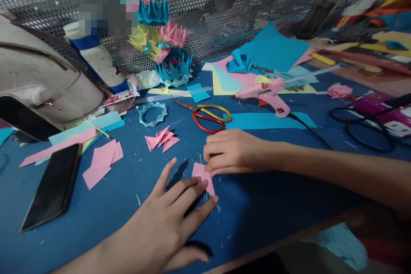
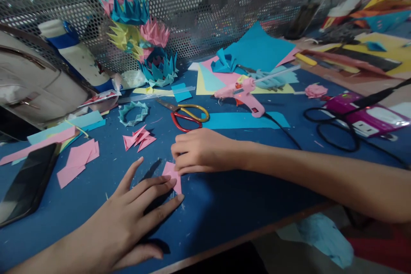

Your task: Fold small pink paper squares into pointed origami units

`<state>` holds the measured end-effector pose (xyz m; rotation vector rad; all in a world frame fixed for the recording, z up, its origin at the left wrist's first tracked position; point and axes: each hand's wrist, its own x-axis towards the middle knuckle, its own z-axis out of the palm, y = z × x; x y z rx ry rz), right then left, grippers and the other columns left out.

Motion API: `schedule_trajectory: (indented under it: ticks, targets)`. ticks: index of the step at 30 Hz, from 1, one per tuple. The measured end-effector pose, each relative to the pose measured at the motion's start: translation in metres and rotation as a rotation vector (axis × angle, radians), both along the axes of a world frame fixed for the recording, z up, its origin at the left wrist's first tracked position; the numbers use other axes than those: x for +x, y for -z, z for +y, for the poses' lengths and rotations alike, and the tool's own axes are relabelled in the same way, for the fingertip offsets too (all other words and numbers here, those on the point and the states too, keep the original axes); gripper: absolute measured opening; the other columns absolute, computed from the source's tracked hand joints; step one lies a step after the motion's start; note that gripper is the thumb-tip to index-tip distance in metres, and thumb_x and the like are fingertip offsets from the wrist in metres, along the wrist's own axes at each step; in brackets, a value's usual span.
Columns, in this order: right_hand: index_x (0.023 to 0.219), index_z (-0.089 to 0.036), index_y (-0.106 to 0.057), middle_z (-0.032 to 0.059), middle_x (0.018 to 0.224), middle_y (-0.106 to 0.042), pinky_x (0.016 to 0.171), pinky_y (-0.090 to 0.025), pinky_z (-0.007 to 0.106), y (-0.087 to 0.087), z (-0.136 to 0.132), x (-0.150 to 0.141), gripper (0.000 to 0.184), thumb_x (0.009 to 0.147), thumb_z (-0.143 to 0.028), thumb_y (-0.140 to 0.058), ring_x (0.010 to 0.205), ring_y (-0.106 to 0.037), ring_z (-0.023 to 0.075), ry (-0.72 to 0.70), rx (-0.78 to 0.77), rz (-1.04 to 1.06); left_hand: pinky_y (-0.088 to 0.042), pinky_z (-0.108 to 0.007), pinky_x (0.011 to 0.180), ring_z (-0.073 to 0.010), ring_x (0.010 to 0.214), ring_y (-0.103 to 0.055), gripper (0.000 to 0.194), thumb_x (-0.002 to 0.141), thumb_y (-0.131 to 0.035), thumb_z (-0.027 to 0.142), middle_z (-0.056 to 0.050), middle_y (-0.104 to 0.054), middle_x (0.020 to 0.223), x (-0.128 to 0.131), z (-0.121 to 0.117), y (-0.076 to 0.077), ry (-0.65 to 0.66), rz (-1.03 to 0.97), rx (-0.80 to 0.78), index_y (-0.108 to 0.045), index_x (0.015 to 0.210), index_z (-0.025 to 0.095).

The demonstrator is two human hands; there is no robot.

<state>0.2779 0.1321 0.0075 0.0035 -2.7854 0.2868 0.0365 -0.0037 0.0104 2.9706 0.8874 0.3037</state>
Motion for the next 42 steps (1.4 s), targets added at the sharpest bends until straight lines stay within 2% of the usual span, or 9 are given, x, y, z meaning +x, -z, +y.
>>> schedule_trajectory:
  ticks: [4, 9, 15, 22, 25, 31, 33, 38, 42]
  targets:
    - [0.109, -0.016, -0.068, 0.0077, 0.103, -0.066, 0.080, -0.043, 0.028, 0.003, 0.000, -0.002, 0.026, 0.105, -0.033, -0.049, 0.094, -0.055, 0.0171, -0.008, -0.143, -0.037, 0.001, -0.054, 0.125, -0.0237, 0.124, -0.056, 0.054, 0.107, -0.034, 0.055, -0.009, -0.063, 0.130, 0.001, 0.004, -0.001, -0.012, -0.082, -0.059, -0.053, 0.141, 0.018]
    - [0.106, -0.015, -0.067, 0.0072, 0.105, -0.066, 0.081, -0.043, 0.026, 0.001, 0.001, -0.004, 0.023, 0.101, -0.034, -0.056, 0.096, -0.056, 0.0168, -0.022, -0.254, -0.036, -0.019, -0.045, 0.123, -0.0159, 0.114, -0.061, 0.024, 0.108, -0.042, 0.023, -0.003, -0.067, 0.120, 0.005, 0.018, 0.000, -0.114, -0.233, -0.173, -0.056, 0.127, 0.019]
    - [0.097, -0.015, -0.065, 0.0062, 0.098, -0.063, 0.076, -0.041, 0.025, -0.002, -0.001, -0.003, 0.026, 0.103, -0.037, -0.053, 0.092, -0.055, 0.0164, 0.017, -0.304, -0.088, -0.043, -0.037, 0.096, -0.0183, 0.104, -0.059, 0.012, 0.105, -0.050, 0.022, -0.005, -0.065, 0.112, 0.011, 0.023, 0.000, -0.205, -0.306, -0.150, -0.059, 0.114, 0.019]
    - [0.084, -0.016, -0.069, -0.0007, 0.075, -0.062, 0.068, -0.037, 0.024, -0.004, -0.010, -0.003, 0.013, 0.094, -0.025, -0.067, 0.076, -0.054, 0.0130, 0.076, -0.435, -0.080, -0.040, -0.035, 0.083, -0.0184, 0.088, -0.058, 0.013, 0.103, -0.057, 0.031, -0.003, -0.066, 0.096, 0.013, 0.022, 0.001, -0.254, -0.304, -0.037, -0.060, 0.102, 0.017]
    - [0.078, -0.016, -0.071, -0.0019, 0.068, -0.060, 0.067, -0.036, 0.024, -0.007, -0.014, -0.003, 0.015, 0.091, -0.023, -0.069, 0.071, -0.053, 0.0121, 0.058, -0.498, -0.066, -0.038, -0.034, 0.084, -0.0167, 0.084, -0.058, 0.013, 0.104, -0.055, 0.024, -0.001, -0.068, 0.093, 0.012, 0.024, 0.003, -0.229, -0.293, 0.021, -0.064, 0.097, 0.018]
    - [0.097, -0.017, -0.067, 0.0032, 0.095, -0.066, 0.074, -0.040, 0.025, -0.007, -0.010, -0.002, 0.015, 0.088, -0.029, -0.072, 0.090, -0.058, 0.0158, 0.071, -0.448, -0.109, -0.038, -0.036, 0.088, -0.0157, 0.081, -0.057, 0.025, 0.107, -0.046, 0.019, 0.000, -0.070, 0.090, 0.008, 0.027, 0.003, -0.173, -0.276, 0.118, -0.069, 0.100, 0.021]
    - [0.102, -0.018, -0.065, 0.0032, 0.098, -0.065, 0.073, -0.039, 0.025, -0.006, -0.009, -0.001, 0.022, 0.087, -0.030, -0.074, 0.091, -0.058, 0.0162, 0.084, -0.404, -0.141, -0.038, -0.037, 0.090, -0.0162, 0.082, -0.058, 0.027, 0.107, -0.043, 0.017, -0.001, -0.071, 0.092, 0.008, 0.023, 0.003, -0.151, -0.266, 0.144, -0.069, 0.104, 0.020]
    - [0.096, -0.017, -0.065, 0.0021, 0.088, -0.063, 0.071, -0.039, 0.024, -0.005, -0.014, -0.002, 0.013, 0.094, -0.029, -0.064, 0.083, -0.056, 0.0147, 0.103, -0.358, -0.124, -0.039, -0.041, 0.099, -0.0205, 0.094, -0.063, 0.027, 0.105, -0.043, 0.011, -0.007, -0.073, 0.109, 0.016, 0.000, 0.006, -0.088, -0.224, 0.214, -0.068, 0.115, 0.011]
    - [0.087, -0.017, -0.064, 0.0017, 0.082, -0.064, 0.069, -0.037, 0.024, -0.004, -0.019, -0.003, 0.011, 0.095, -0.023, -0.059, 0.078, -0.055, 0.0139, 0.138, -0.354, -0.071, -0.039, -0.042, 0.103, -0.0235, 0.106, -0.063, 0.028, 0.106, -0.047, 0.022, -0.008, -0.072, 0.118, 0.023, -0.017, 0.012, -0.148, -0.138, 0.303, -0.068, 0.119, 0.008]
